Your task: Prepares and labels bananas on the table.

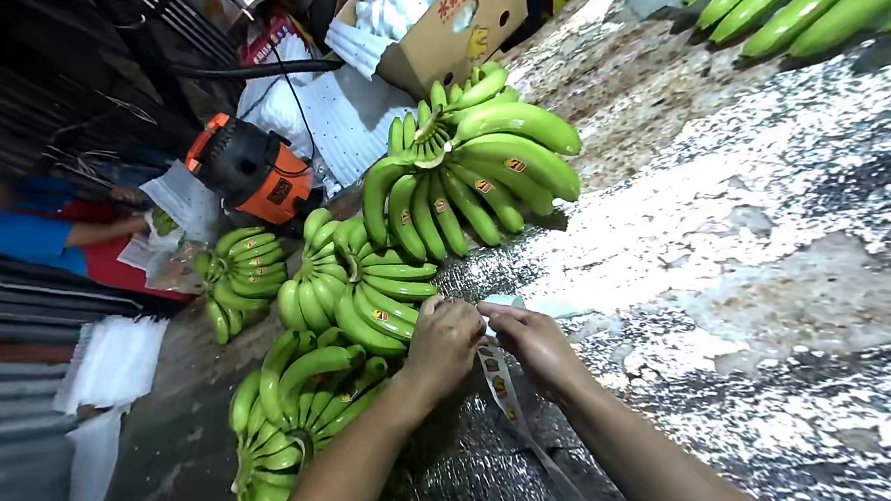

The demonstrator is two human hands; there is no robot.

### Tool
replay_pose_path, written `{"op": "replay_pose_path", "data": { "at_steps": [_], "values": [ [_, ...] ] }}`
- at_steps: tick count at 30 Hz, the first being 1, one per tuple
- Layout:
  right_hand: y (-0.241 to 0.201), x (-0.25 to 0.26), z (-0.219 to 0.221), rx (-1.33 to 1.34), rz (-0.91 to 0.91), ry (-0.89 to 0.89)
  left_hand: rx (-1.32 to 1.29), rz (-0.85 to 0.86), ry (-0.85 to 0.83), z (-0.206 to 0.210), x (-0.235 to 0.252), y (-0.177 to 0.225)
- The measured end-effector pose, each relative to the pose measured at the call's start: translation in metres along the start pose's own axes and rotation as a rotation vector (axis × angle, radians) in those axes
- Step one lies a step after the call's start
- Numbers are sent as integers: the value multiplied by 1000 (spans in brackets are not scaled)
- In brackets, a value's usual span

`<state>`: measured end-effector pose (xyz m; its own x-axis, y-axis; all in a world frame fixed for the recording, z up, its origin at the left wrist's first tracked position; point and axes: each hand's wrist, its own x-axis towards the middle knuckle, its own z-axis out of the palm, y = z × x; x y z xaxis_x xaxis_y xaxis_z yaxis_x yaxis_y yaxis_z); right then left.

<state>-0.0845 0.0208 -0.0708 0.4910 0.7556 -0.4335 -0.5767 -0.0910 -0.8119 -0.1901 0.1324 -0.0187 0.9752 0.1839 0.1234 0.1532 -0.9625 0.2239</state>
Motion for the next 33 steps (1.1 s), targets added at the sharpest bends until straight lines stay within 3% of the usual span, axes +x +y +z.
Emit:
{"op": "replay_pose_path", "data": {
  "at_steps": [3,5,8,11,15,19,21,26,27,30,33],
  "values": [
    [1,1,2,36,8,12,-60,91,166,12,-14,-8],
    [2,5,-3,10,17,53,-211,21,147,8,-18,-13],
    [3,13,-20,-112,-19,98,-394,-499,-28,-23,1,-36],
    [-3,14,-26,-222,-55,58,-249,-962,-138,-28,28,-99],
    [-14,10,-24,-288,-63,34,75,-1085,-281,-4,46,-141],
    [-17,8,-26,-289,-64,15,415,-1003,-527,2,60,-125],
    [-19,7,-28,-277,-76,27,427,-907,-523,-4,62,-118],
    [-22,6,-27,-183,0,51,-357,-384,-253,-21,40,-48],
    [-22,5,-25,-171,7,51,-403,-266,-239,-19,32,-29],
    [-19,-1,-17,-133,11,57,-158,-26,-76,-3,11,7],
    [-13,-4,-15,-84,33,60,24,91,148,13,-1,9]
  ]
}}
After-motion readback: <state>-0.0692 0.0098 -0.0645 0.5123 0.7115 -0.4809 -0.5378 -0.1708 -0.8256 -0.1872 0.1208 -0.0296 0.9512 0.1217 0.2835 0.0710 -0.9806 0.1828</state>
